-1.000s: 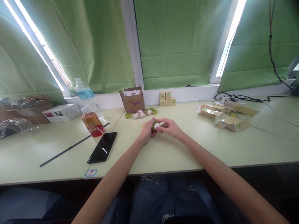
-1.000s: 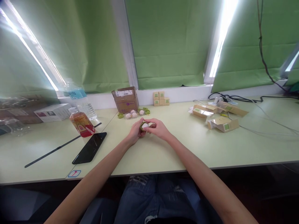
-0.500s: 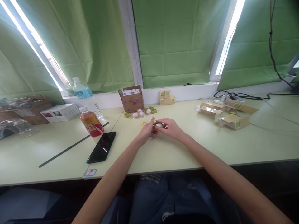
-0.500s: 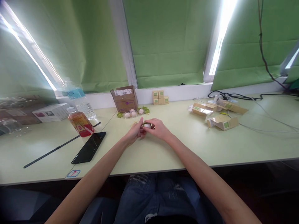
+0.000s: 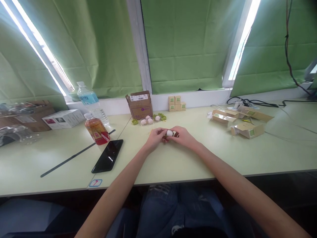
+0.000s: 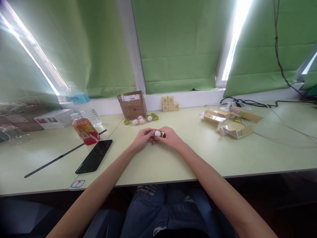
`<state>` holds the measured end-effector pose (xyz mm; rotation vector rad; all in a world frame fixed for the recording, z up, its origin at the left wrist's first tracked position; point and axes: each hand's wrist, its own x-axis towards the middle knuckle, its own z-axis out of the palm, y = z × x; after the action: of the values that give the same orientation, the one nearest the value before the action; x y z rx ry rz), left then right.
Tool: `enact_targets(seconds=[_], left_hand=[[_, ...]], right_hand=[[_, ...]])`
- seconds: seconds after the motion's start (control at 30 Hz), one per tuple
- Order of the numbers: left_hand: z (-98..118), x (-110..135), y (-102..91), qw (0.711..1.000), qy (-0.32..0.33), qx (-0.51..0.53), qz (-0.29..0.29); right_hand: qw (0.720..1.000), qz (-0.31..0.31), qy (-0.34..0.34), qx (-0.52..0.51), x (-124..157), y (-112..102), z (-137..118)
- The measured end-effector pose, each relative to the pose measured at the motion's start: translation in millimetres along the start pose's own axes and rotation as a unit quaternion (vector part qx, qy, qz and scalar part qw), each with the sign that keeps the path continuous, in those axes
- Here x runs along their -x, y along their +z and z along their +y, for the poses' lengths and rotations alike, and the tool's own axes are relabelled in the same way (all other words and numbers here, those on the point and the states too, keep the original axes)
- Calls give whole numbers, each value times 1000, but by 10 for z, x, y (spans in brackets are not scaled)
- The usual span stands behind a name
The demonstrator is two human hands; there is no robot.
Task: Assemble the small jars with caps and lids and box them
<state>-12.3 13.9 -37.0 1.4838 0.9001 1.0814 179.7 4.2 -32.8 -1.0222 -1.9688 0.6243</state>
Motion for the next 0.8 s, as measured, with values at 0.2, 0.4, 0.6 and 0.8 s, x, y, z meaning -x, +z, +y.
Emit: enact_targets(seconds=[0.2, 0.4, 0.6, 0.8], left_hand=[[-39, -9, 11, 998, 27, -56, 13], [-123, -82, -9, 996, 37, -57, 64], [-112, -80, 9, 996, 38, -21, 75], [-114, -60, -3, 997, 41, -13, 69]], right_hand=[[1000, 13, 6, 6, 22, 42, -87], [997, 29, -4, 73, 10, 119, -169], [998, 37, -6, 47, -25, 142, -112], [998, 35, 30, 39, -41, 135, -114]])
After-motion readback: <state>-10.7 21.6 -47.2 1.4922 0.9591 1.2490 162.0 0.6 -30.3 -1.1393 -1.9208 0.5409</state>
